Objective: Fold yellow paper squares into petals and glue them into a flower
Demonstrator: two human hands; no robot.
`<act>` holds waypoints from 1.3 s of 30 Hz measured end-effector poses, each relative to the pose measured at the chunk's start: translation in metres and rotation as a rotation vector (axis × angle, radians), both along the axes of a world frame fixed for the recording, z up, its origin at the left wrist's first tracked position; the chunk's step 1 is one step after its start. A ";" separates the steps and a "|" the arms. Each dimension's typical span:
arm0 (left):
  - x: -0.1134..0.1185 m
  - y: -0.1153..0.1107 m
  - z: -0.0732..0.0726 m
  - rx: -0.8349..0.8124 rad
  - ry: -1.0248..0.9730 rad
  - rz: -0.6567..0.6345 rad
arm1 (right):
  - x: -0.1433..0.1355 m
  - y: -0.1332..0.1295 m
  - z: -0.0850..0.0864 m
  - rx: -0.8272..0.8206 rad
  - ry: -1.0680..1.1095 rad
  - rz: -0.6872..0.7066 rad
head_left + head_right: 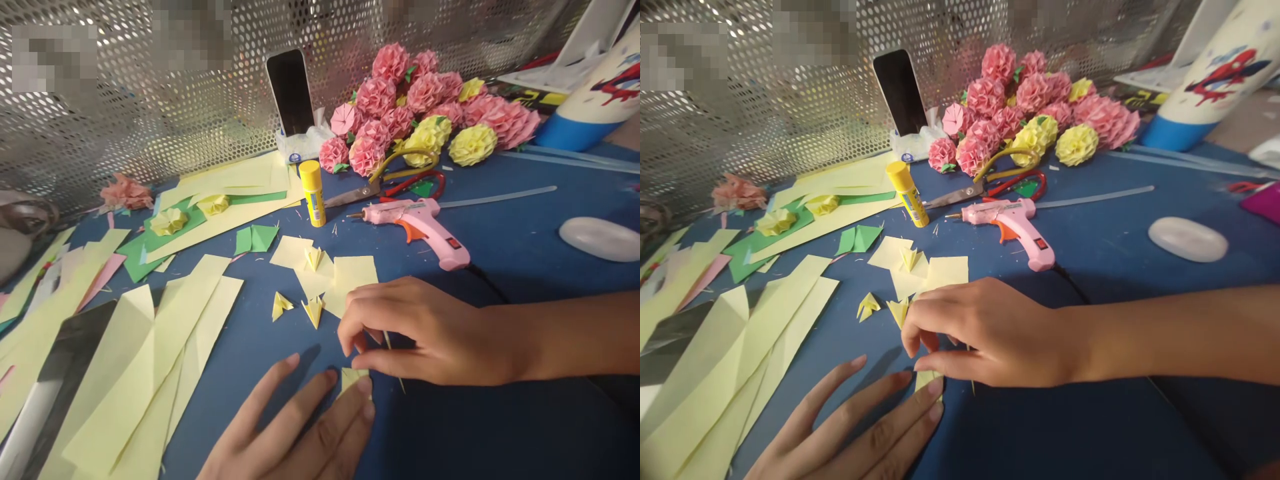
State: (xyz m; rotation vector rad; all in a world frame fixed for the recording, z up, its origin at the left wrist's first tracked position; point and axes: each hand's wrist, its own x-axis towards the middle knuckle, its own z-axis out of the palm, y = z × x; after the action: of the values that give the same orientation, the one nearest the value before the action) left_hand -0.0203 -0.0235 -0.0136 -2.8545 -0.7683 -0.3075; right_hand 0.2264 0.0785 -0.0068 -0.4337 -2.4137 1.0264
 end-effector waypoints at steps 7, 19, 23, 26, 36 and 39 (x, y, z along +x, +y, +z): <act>0.000 0.004 0.000 -0.084 -0.104 0.080 | 0.001 0.000 0.000 0.046 0.004 0.010; 0.010 0.002 0.010 -0.091 -0.195 0.165 | -0.003 0.000 -0.001 0.031 -0.146 0.038; 0.011 0.001 0.013 -0.065 -0.218 0.118 | -0.002 0.003 0.000 -0.063 -0.021 0.092; 0.010 0.001 0.008 0.042 -0.410 0.088 | 0.001 0.001 0.001 0.046 0.176 0.129; 0.002 0.009 0.000 -0.061 -0.440 0.044 | 0.004 0.008 0.000 0.774 0.090 0.226; 0.003 0.009 -0.001 -0.042 -0.349 -0.019 | 0.006 0.011 0.000 0.679 0.061 0.250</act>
State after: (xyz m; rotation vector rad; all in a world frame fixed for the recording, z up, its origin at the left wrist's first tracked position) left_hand -0.0171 -0.0149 -0.0149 -2.8849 -0.8123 -0.8166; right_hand 0.2327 0.0896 -0.0065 0.1367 -2.6073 0.2491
